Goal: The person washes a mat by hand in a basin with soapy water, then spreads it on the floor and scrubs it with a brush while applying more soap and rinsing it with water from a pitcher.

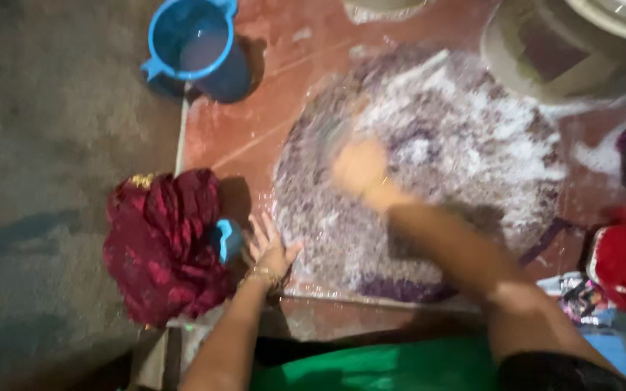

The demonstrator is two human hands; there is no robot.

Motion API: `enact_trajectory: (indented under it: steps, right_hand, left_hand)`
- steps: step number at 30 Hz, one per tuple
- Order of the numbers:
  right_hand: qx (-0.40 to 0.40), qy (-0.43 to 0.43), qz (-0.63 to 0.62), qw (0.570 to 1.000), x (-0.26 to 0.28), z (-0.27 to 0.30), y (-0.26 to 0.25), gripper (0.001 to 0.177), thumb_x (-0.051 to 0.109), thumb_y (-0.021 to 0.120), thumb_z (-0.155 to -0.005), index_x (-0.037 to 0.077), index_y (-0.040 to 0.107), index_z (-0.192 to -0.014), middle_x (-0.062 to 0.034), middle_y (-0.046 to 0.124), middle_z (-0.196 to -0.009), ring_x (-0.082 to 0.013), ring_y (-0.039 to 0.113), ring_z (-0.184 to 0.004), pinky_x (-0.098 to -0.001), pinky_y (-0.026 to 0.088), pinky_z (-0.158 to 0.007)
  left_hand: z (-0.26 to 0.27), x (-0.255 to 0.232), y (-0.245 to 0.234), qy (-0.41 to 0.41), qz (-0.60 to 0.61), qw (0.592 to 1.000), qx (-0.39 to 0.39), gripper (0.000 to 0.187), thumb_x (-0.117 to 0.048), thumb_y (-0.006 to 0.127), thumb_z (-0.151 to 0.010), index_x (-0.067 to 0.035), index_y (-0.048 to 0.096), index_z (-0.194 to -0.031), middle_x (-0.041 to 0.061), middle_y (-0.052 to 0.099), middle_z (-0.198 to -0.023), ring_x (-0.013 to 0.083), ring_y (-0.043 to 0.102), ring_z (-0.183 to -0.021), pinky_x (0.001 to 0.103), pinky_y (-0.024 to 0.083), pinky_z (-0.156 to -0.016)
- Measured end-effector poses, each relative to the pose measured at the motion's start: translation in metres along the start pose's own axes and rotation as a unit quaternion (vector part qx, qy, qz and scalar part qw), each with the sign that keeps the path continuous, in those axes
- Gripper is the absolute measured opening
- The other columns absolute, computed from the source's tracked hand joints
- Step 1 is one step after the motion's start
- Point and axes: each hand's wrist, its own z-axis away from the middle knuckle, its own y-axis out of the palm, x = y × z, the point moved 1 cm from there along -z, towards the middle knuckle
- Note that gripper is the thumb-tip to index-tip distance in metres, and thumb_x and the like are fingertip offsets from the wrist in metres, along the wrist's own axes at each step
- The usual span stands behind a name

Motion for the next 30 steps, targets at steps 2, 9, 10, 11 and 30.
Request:
enact_trajectory:
  steps: [2,9,10,11,30]
  right_hand:
    - [-0.03,-0.088,-0.013,0.996,0.034,0.005,-0.018,0.033,0.031,0.058,-0.089,0.007,0.07,-0.108,-0.0211,0.072,-0.104,-0.0332,0.069,-0.086,-0.0512,0.054,-0.074]
    - [-0.04,0.207,-0.17,0.963,-0.046,-0.074,-0.04,0.085,0.068,0.058,-0.09,0.0,0.048,-0.139,-0.0167,0.071,-0.101,-0.0303,0.068,-0.086,-0.0404,0.054,-0.071]
    - [0.003,0.116,0.031,0.993,-0.07,-0.081,-0.044,0.061,0.065,0.046,-0.101,0.028,0.043,-0.149,-0.0275,0.042,-0.148,-0.0431,0.064,-0.09,-0.0536,0.048,-0.074]
    - [0.006,0.112,0.03,0.993,-0.064,-0.079,-0.038,0.061,0.065,0.046,-0.101,0.028,0.043,-0.149,-0.0275,0.042,-0.148,-0.0431,0.064,-0.09,-0.0536,0.048,-0.074]
    - [0.027,-0.118,0.111,0.986,0.031,0.08,-0.055,0.039,0.029,0.057,-0.08,0.004,0.071,-0.107,-0.0438,0.055,-0.129,-0.0419,0.072,-0.075,-0.0652,0.056,-0.061]
  left_hand:
    - [-0.018,0.0,0.005,0.006,-0.004,1.0,-0.006,0.125,-0.068,0.07,-0.079,-0.02,-0.009,-0.163,0.022,-0.02,-0.168,0.0582,-0.009,-0.149,0.069,0.004,-0.117]
    - [0.002,-0.016,-0.011,-0.025,-0.019,1.0,0.003,0.121,-0.069,0.068,-0.081,-0.02,-0.007,-0.163,0.015,-0.016,-0.17,0.0513,-0.005,-0.153,0.069,0.005,-0.119]
    - [0.002,-0.017,-0.015,-0.027,-0.026,0.999,0.005,0.12,-0.07,0.068,-0.081,-0.021,-0.006,-0.162,0.015,-0.016,-0.17,0.0502,-0.006,-0.154,0.069,0.005,-0.119]
    - [0.003,-0.019,-0.017,-0.033,-0.025,0.999,0.006,0.12,-0.07,0.068,-0.081,-0.021,-0.006,-0.162,0.015,-0.016,-0.17,0.0502,-0.006,-0.154,0.069,0.005,-0.119]
    - [-0.006,-0.016,-0.015,-0.017,-0.037,0.999,-0.025,0.114,-0.073,0.06,-0.083,-0.024,-0.004,-0.164,0.012,-0.016,-0.171,0.0502,-0.004,-0.155,0.069,0.005,-0.118]
